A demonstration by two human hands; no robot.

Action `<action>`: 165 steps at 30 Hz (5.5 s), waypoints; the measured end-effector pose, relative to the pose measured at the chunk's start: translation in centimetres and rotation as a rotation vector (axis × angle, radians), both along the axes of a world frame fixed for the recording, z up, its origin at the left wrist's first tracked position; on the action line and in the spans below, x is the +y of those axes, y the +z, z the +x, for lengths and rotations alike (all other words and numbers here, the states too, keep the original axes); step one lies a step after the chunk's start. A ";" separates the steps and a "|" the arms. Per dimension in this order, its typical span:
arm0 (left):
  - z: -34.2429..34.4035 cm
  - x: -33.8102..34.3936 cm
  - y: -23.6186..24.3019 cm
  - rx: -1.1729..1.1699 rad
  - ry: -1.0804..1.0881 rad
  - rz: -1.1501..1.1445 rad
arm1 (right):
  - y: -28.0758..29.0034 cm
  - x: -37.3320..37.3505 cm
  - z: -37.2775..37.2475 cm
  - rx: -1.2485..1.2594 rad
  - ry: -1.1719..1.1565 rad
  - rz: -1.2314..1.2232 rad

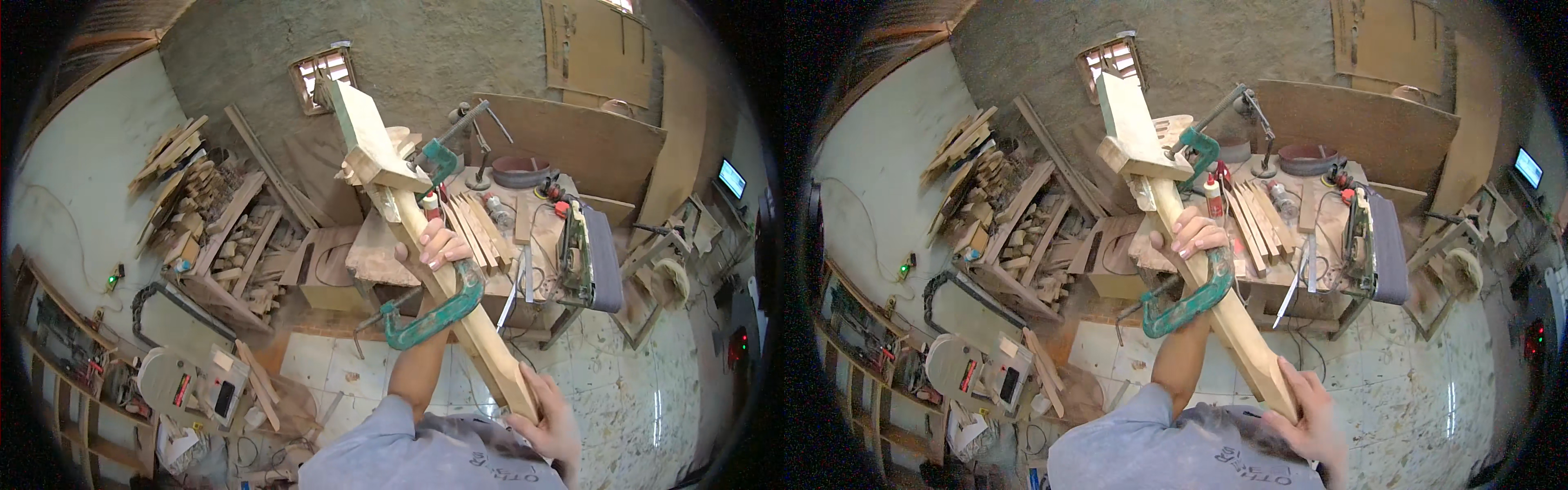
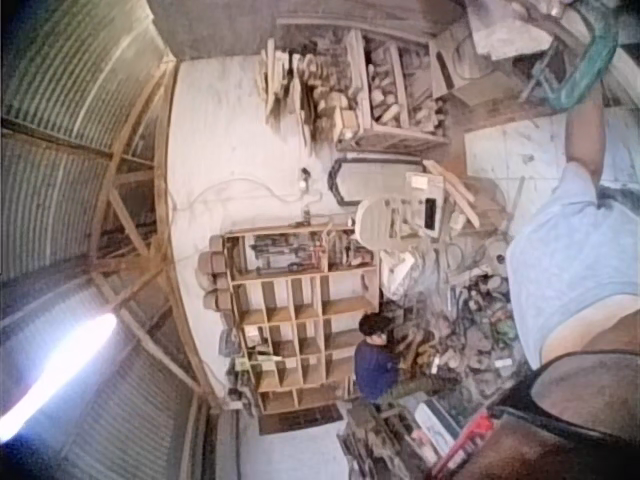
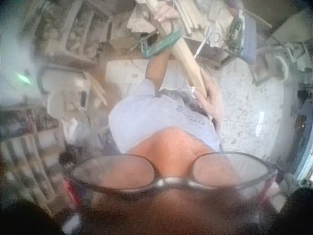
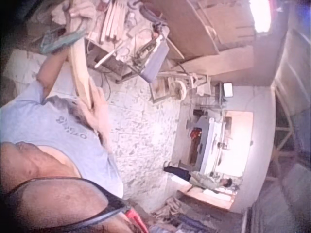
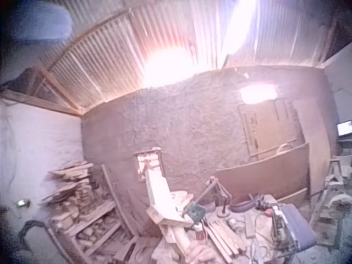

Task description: The person secures pieces of wood together with a green clamp, then applies wood glue to a smaller block and attaches it to the larger assembly, securing it with another green clamp.

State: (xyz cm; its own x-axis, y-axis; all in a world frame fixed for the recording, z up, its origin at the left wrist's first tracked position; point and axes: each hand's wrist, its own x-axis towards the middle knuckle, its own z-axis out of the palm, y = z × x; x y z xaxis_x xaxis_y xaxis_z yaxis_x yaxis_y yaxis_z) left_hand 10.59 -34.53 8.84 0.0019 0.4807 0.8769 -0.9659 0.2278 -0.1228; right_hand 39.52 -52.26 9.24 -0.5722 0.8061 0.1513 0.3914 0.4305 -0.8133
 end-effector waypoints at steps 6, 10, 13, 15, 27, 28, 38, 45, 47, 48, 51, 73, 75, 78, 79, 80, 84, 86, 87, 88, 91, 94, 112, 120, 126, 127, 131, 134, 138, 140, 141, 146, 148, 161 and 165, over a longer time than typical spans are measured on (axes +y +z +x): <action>2.8 0.4 1.1 -0.031 0.027 -0.053 | 1.8 2.4 5.4 0.220 0.235 -0.107; 3.6 0.4 0.8 -0.061 0.013 -0.069 | 2.5 2.4 6.4 0.336 0.252 -0.182; 4.6 0.3 1.1 -0.059 0.016 -0.087 | 3.5 2.2 7.5 0.328 0.249 -0.203; 5.1 0.1 1.5 -0.084 0.004 -0.080 | 3.7 2.1 8.0 0.309 0.260 -0.195; 7.3 -3.0 4.5 -0.078 0.041 -0.248 | 6.0 -0.2 8.8 0.556 0.145 -0.350; 7.2 -3.1 4.5 -0.078 0.040 -0.247 | 6.2 -0.3 9.0 0.556 0.144 -0.349; 8.3 -3.2 5.7 -0.151 -0.009 -0.170 | 7.2 -0.1 10.3 0.393 0.251 -0.086; 8.3 -2.5 5.4 -0.172 -0.087 -0.088 | 8.7 -0.5 10.1 0.338 0.339 0.095; 8.2 -2.6 5.5 -0.177 -0.138 0.006 | 8.8 -0.6 10.0 0.342 0.347 0.110; 8.2 -3.1 5.6 -0.195 -0.092 -0.080 | 8.7 -0.5 9.8 0.346 0.346 0.155; 9.0 -3.6 6.6 -0.184 -0.046 -0.162 | 8.1 -0.8 10.3 0.379 0.316 0.200; 10.1 -4.6 6.8 -0.064 0.134 -0.441 | 5.9 -2.4 10.8 0.830 -0.163 0.031; 10.3 -4.8 6.9 -0.057 0.149 -0.437 | 5.8 -2.6 10.7 0.841 -0.199 0.042; 10.7 -5.3 7.4 -0.078 0.124 -0.450 | 5.6 -2.3 11.5 0.823 -0.148 0.041; 10.8 -5.4 7.5 -0.074 0.122 -0.433 | 5.5 -2.1 12.0 0.815 -0.126 0.040; 10.9 -5.5 7.6 -0.068 0.121 -0.416 | 5.3 -1.5 12.9 0.736 -0.046 0.019; 10.8 -5.5 7.4 0.016 0.175 -0.424 | 5.2 0.1 14.3 0.606 0.105 -0.014; 10.9 -5.2 7.2 0.059 0.242 -0.443 | 4.6 0.4 15.1 0.563 0.107 -0.084; 11.1 -5.1 7.2 0.081 0.273 -0.451 | 4.5 0.4 15.6 0.517 0.092 -0.140; 11.2 -5.2 7.3 0.071 0.277 -0.443 | 4.4 0.4 16.1 0.469 0.076 -0.195; 11.3 -4.7 6.8 0.056 0.188 -0.337 | 3.8 1.6 17.5 0.301 0.239 -0.157; 11.3 -4.5 6.4 0.062 0.177 -0.306 | 4.1 2.7 18.2 0.236 0.495 -0.096; 13.0 -2.9 7.0 0.675 0.889 -0.752 | -4.8 3.2 14.0 0.327 -0.334 0.020; 13.9 -4.1 8.2 0.825 1.082 -0.814 | -4.6 0.6 13.1 0.395 -0.281 -0.197; 13.8 -4.5 9.0 0.884 1.060 -0.673 | -2.8 -1.4 13.6 0.463 -0.239 -0.334; 14.2 -4.7 9.3 0.826 1.031 -0.696 | -2.6 -1.7 13.5 0.496 -0.210 -0.350; 14.1 -4.8 9.7 0.814 1.014 -0.705 | -1.0 -2.8 13.4 0.575 -0.109 -0.421; 14.3 -5.1 10.2 0.846 1.096 -0.752 | 0.5 -3.4 13.1 0.611 -0.074 -0.395; 14.3 -4.9 10.5 0.817 1.004 -0.703 | 1.5 -2.2 15.4 0.578 -0.076 -0.447; 14.0 -4.2 10.1 0.790 1.024 -0.660 | 1.6 -1.3 16.5 0.622 -0.075 -0.496; 13.7 -3.9 9.8 0.761 1.050 -0.621 | 1.7 -1.0 16.8 0.664 -0.069 -0.547; 14.1 -4.2 9.3 0.706 1.072 -0.614 | -1.6 1.0 17.0 0.853 -0.090 -0.702; 14.2 -4.0 8.8 0.706 1.095 -0.655 | -2.2 1.3 16.3 0.876 -0.008 -0.716; 13.6 -4.5 7.6 0.732 1.214 -0.770 | -5.5 1.8 13.9 0.871 0.269 -0.672; 13.8 -4.7 7.7 0.736 1.339 -0.780 | -5.5 2.0 13.9 0.918 0.268 -0.722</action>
